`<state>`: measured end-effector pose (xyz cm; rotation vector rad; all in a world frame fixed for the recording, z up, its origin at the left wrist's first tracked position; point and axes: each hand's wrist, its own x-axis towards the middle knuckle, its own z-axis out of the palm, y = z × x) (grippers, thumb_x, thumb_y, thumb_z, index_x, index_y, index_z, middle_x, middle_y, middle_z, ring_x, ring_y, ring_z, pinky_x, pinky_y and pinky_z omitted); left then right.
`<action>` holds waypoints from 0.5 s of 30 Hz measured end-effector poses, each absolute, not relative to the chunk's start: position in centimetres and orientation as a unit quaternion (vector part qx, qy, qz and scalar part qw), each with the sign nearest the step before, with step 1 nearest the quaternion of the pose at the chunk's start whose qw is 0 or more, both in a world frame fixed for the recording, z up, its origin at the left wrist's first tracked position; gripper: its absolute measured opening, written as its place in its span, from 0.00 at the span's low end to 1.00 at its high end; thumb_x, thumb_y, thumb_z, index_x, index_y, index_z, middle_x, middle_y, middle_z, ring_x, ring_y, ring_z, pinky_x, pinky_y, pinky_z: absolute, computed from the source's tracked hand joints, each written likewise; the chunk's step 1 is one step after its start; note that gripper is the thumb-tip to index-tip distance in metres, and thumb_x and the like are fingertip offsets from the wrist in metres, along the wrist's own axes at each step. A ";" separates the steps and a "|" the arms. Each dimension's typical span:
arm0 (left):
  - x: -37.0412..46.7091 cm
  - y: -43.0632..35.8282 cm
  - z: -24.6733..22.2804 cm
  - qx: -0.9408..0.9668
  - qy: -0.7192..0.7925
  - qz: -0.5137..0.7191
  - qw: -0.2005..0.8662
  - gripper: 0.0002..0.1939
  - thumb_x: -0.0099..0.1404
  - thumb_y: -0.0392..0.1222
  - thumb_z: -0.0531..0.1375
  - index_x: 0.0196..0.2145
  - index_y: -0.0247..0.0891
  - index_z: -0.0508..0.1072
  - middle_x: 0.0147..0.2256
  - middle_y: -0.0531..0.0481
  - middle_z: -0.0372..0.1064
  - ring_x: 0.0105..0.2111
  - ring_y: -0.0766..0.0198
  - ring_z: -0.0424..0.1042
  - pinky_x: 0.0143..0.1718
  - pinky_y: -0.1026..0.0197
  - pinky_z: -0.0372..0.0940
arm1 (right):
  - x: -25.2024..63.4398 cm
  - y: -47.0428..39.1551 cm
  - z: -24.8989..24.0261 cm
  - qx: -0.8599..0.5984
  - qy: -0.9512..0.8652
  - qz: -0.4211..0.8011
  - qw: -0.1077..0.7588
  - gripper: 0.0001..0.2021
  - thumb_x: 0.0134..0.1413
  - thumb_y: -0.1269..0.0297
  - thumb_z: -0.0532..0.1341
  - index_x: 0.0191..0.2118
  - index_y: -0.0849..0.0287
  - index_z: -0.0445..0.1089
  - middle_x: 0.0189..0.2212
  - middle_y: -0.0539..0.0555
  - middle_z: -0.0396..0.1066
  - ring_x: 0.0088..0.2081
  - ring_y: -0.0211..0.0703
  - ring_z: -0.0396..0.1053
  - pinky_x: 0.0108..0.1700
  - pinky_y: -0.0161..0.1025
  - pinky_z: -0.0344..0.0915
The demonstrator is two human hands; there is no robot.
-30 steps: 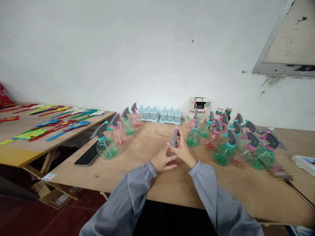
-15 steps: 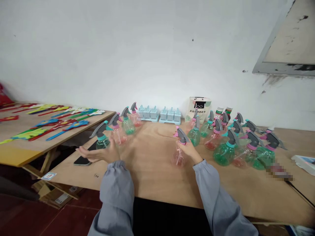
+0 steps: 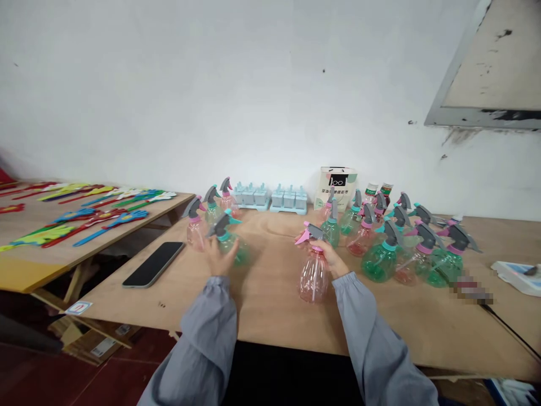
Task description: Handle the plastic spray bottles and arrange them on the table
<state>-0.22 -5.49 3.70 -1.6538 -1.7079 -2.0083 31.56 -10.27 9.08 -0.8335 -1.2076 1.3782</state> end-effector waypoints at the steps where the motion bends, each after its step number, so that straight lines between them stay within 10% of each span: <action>1: 0.8 -5.5 3.4 -0.562 -0.525 -0.639 0.002 0.22 0.55 0.57 0.65 0.40 0.39 0.68 0.43 0.43 0.65 0.53 0.47 0.66 0.59 0.43 0.59 | 31.6 -10.2 9.0 -0.340 -0.509 0.582 0.536 0.23 0.40 0.57 0.66 0.46 0.57 0.76 0.41 0.57 0.81 0.40 0.50 0.79 0.31 0.35 0.67; 7: 4.6 -5.6 2.3 -0.624 -0.437 -0.637 -0.115 0.23 0.56 0.58 0.65 0.41 0.39 0.70 0.38 0.46 0.71 0.41 0.54 0.73 0.48 0.50 0.69 | 31.3 -10.1 9.1 -0.294 -0.528 0.592 0.533 0.20 0.39 0.58 0.63 0.42 0.56 0.75 0.41 0.57 0.80 0.40 0.50 0.78 0.30 0.36 0.65; 15: 4.6 -4.4 0.9 -0.634 -0.416 -0.611 -0.227 0.35 0.52 0.56 0.69 0.53 0.40 0.66 0.50 0.41 0.70 0.52 0.50 0.72 0.56 0.46 0.66 | 30.5 -10.4 9.7 -0.267 -0.496 0.593 0.575 0.08 0.34 0.63 0.61 0.28 0.56 0.69 0.24 0.51 0.72 0.29 0.42 0.70 0.25 0.34 0.61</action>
